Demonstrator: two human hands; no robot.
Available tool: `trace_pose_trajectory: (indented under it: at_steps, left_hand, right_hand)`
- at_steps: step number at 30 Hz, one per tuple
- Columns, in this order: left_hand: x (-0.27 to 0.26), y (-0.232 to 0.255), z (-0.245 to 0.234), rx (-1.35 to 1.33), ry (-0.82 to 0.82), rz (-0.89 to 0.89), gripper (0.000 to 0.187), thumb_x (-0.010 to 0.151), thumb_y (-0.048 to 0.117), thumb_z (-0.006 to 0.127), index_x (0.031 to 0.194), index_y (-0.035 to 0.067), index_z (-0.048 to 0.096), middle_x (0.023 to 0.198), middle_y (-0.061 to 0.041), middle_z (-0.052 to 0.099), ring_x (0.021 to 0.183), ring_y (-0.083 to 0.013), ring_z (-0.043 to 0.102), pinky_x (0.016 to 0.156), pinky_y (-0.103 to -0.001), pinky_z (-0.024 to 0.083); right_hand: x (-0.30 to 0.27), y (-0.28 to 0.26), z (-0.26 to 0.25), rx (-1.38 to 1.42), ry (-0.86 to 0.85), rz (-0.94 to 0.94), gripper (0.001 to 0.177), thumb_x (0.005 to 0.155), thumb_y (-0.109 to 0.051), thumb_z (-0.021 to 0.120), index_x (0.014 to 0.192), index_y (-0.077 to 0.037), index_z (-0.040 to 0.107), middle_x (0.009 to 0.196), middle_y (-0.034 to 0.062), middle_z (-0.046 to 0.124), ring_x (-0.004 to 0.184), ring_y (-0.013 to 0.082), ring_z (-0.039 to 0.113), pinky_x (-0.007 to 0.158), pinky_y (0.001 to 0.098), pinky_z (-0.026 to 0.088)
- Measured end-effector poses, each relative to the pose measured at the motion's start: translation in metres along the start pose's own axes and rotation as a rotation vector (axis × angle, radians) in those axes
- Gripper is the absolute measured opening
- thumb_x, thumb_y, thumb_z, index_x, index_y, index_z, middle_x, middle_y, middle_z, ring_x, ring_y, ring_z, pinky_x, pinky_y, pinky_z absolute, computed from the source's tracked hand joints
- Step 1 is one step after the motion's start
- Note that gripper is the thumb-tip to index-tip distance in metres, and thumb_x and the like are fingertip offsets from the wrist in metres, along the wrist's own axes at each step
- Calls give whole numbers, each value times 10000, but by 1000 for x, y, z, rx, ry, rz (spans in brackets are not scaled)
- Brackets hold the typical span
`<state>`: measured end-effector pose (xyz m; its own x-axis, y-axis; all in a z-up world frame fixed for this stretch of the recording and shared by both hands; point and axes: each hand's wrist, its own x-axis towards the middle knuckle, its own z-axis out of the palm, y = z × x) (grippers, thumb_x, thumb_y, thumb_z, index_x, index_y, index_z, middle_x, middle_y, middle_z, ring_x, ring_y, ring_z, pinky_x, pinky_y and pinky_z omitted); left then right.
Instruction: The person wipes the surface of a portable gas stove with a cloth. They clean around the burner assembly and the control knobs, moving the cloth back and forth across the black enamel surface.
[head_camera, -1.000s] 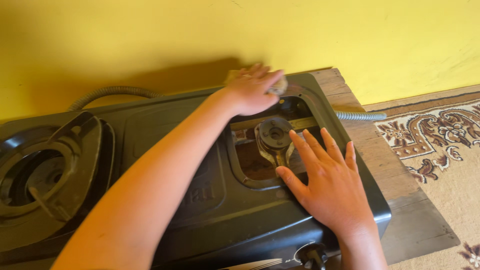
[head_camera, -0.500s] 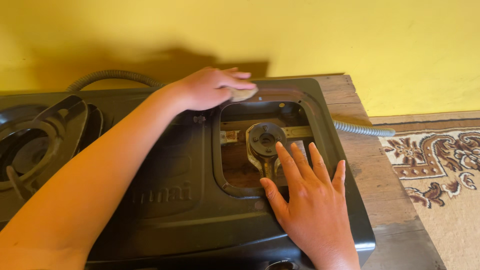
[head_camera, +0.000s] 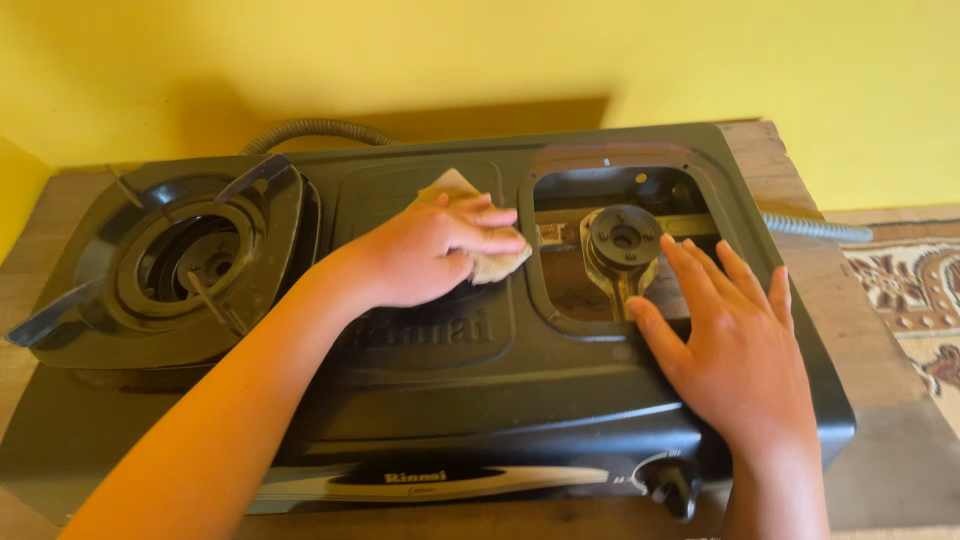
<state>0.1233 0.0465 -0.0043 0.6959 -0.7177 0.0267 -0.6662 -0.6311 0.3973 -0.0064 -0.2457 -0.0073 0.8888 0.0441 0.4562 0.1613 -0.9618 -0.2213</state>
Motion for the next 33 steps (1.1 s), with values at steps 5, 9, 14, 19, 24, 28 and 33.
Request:
trace_pose_trajectory:
  at_steps: [5,9,14,19,24,28,33]
  left_hand:
    - [35,-25,9,-13,335,-45,571,944,50,497,1481,230,565,1602,-149,399,1494,-436,286,1230,-585,171]
    - [15,-6,8,71,132,-17,573,946,71,494,1475,281,554,1577,-110,418,1501,-387,307,1199,-588,185]
    - [-46,40,24,-46,-42,287,597,885,37,511,1395,310,658,1598,-57,471,1536,-364,330,1245,-566,193]
    - [-45,25,22,-10,196,86,578,894,71,531,1456,203,541,1579,-178,423,1469,-420,330,1182,-574,225]
    - [-42,54,36,85,300,2,593,880,97,590,1464,165,514,1534,-235,443,1434,-480,348,1165,-595,234]
    - [-70,105,54,-15,259,203,610,836,84,605,1437,176,550,1529,-185,507,1451,-449,400,1201,-588,263]
    - [-90,89,27,27,304,33,627,836,96,605,1453,180,532,1529,-186,503,1440,-412,421,1201,-554,312]
  right_hand:
    - [-3,3,4,-16,-1,-6,587,963,-425,662,1452,-106,605,1402,201,628,1419,386,494,1203,609,280]
    - [-1,3,5,1,1,26,595,963,-436,656,1458,-110,604,1418,219,608,1410,383,484,1193,581,275]
    - [-1,4,6,8,8,44,595,983,-465,633,1450,-99,600,1423,224,601,1417,376,474,1201,554,277]
    - [-4,8,7,41,24,23,554,1054,-460,572,1464,-88,587,1439,220,594,1438,396,453,1204,571,262]
    - [-4,13,2,202,66,50,508,1101,-426,502,1464,-81,585,1459,222,591,1445,415,454,1215,569,258]
    - [-5,12,-3,305,92,82,498,1123,-415,487,1462,-64,584,1449,253,580,1433,428,470,1188,533,326]
    - [-8,13,-18,307,89,75,502,1131,-407,465,1467,-52,577,1427,250,610,1407,432,518,1167,498,370]
